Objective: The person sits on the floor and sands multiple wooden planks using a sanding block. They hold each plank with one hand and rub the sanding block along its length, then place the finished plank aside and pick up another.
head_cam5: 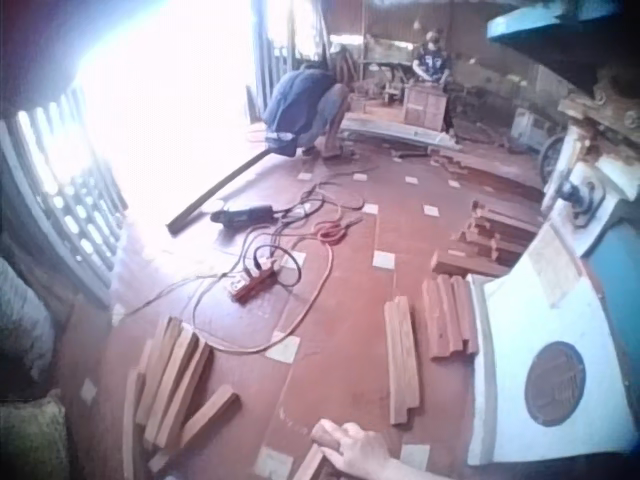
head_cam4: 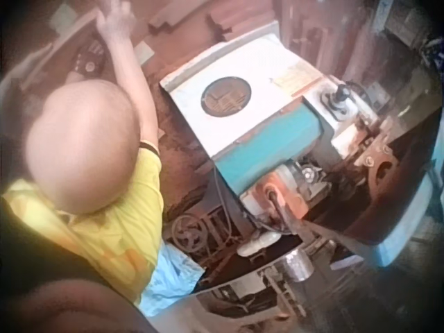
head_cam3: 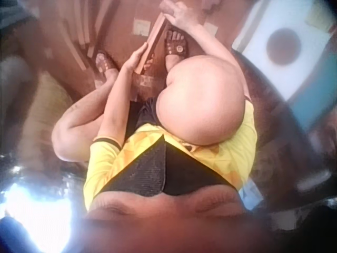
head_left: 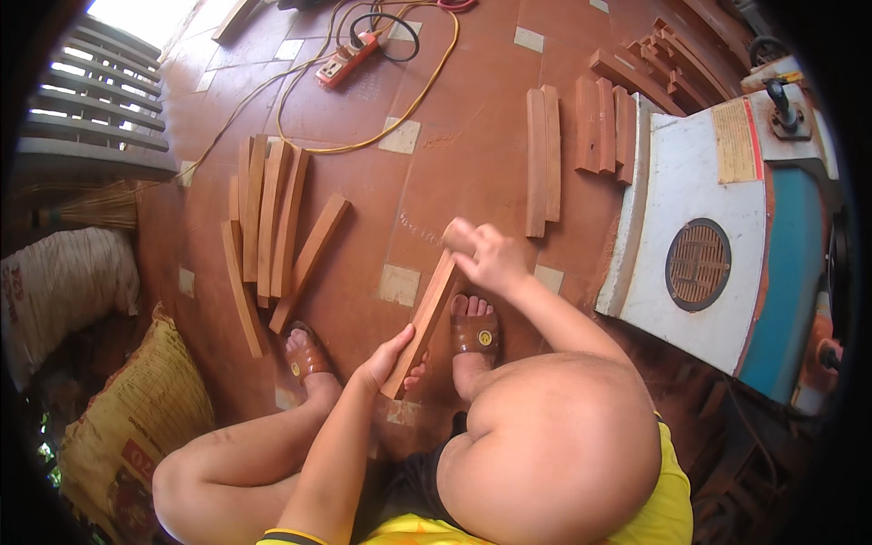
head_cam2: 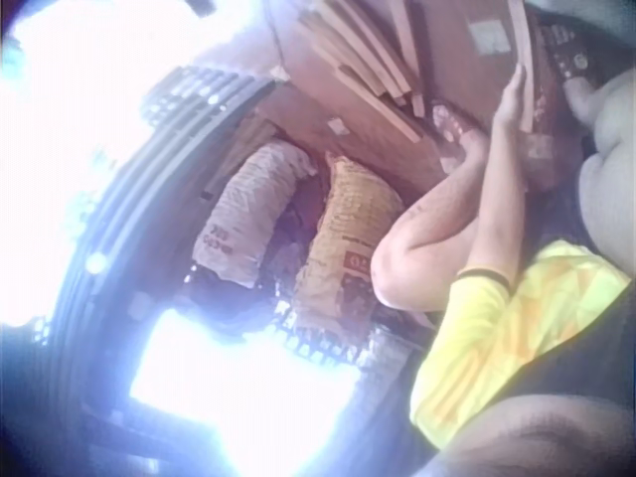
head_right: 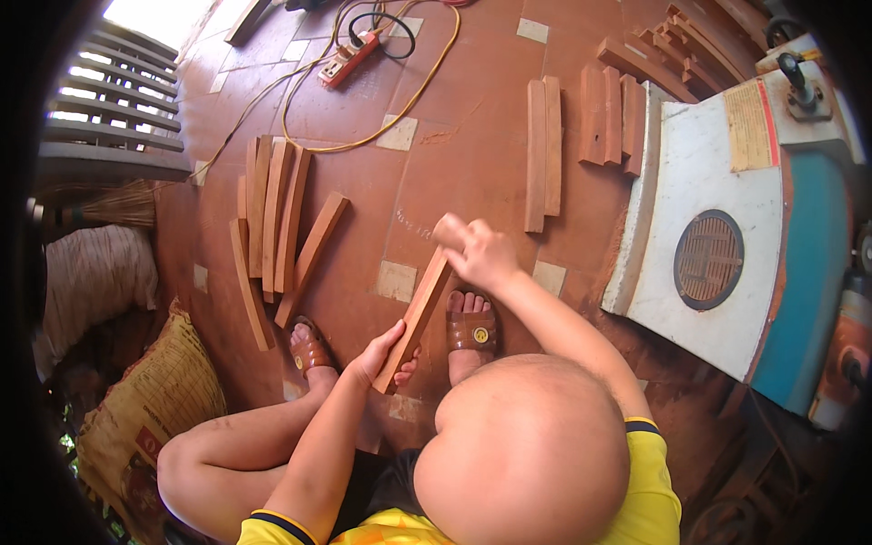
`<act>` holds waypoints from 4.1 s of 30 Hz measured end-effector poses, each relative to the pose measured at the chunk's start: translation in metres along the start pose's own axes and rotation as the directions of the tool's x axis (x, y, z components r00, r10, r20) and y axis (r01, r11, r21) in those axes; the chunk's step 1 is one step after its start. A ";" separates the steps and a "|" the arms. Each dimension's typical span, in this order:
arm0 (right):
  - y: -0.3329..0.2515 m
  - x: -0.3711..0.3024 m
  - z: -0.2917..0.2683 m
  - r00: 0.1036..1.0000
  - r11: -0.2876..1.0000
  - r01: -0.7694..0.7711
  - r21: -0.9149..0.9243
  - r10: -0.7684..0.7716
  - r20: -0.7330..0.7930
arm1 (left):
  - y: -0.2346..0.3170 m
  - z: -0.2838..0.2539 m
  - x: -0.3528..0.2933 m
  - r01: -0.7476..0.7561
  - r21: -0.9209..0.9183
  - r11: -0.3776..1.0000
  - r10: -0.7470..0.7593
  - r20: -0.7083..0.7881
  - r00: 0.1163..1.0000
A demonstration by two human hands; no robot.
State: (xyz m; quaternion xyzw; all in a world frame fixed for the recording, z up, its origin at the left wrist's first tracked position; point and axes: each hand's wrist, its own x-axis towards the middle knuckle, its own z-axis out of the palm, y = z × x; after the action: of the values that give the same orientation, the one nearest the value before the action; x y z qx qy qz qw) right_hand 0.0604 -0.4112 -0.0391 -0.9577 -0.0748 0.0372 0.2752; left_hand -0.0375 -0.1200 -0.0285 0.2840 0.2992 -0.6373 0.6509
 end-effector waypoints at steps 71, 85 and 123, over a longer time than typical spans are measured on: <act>0.032 -0.028 -0.020 0.974 0.967 0.213 0.142 -0.222 0.049 | 0.005 0.083 0.015 0.252 0.885 0.392 0.581 -0.451 0.678; 0.036 -0.020 -0.014 0.991 0.993 0.113 0.040 -0.110 -0.070 | -0.007 0.041 0.037 -0.029 0.825 0.564 0.519 -0.327 0.789; 0.026 -0.092 0.014 0.858 0.672 -0.272 0.689 0.493 -0.142 | 0.011 0.013 0.020 -0.233 -0.070 0.970 0.235 0.020 0.972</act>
State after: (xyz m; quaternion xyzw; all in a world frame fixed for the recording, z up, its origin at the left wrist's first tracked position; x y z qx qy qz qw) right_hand -0.0288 -0.4403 -0.0623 -0.7890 0.1932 -0.0357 0.5821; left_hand -0.0262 -0.1427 -0.0349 0.2865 0.2757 -0.5496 0.7347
